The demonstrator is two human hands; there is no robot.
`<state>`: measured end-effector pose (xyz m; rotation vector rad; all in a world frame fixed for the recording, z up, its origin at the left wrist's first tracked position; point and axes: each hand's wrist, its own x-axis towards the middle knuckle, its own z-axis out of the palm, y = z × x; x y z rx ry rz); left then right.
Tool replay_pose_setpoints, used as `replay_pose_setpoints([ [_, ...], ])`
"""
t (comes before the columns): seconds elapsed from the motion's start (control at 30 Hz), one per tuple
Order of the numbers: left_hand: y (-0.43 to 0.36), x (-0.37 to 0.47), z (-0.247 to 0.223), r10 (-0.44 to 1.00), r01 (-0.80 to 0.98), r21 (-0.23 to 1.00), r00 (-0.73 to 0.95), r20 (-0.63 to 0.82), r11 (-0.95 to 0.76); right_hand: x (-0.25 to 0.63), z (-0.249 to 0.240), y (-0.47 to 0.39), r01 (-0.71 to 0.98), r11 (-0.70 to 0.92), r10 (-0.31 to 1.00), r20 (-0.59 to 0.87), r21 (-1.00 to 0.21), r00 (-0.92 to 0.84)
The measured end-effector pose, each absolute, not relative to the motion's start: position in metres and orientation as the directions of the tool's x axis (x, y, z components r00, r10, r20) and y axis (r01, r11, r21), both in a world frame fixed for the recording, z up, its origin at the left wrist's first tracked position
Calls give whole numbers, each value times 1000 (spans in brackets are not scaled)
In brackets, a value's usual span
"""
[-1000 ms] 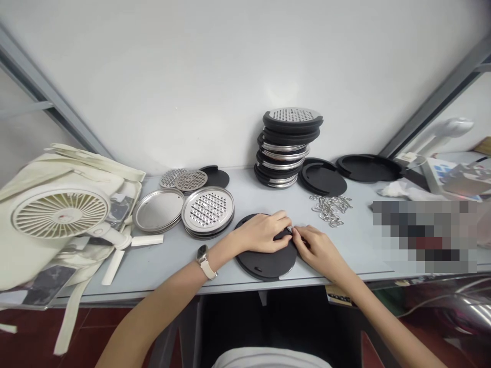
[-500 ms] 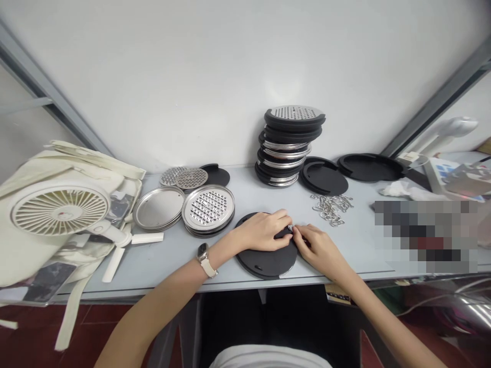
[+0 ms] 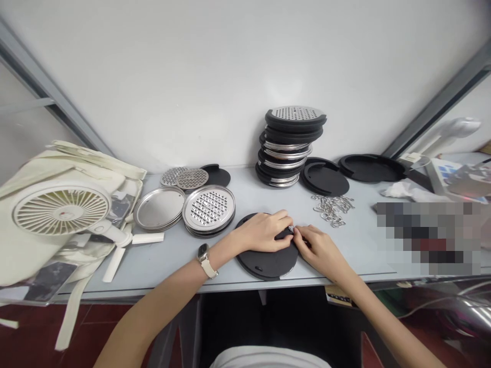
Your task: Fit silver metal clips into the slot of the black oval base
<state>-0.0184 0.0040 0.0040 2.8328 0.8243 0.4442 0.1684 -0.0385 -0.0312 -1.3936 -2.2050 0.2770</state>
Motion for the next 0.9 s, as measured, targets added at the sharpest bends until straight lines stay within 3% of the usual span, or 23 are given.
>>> replay_pose_setpoints([
  [0.9, 5, -19, 3, 492, 451, 205, 829, 266, -869, 170, -36, -38, 790, 459, 883, 305, -407, -357],
])
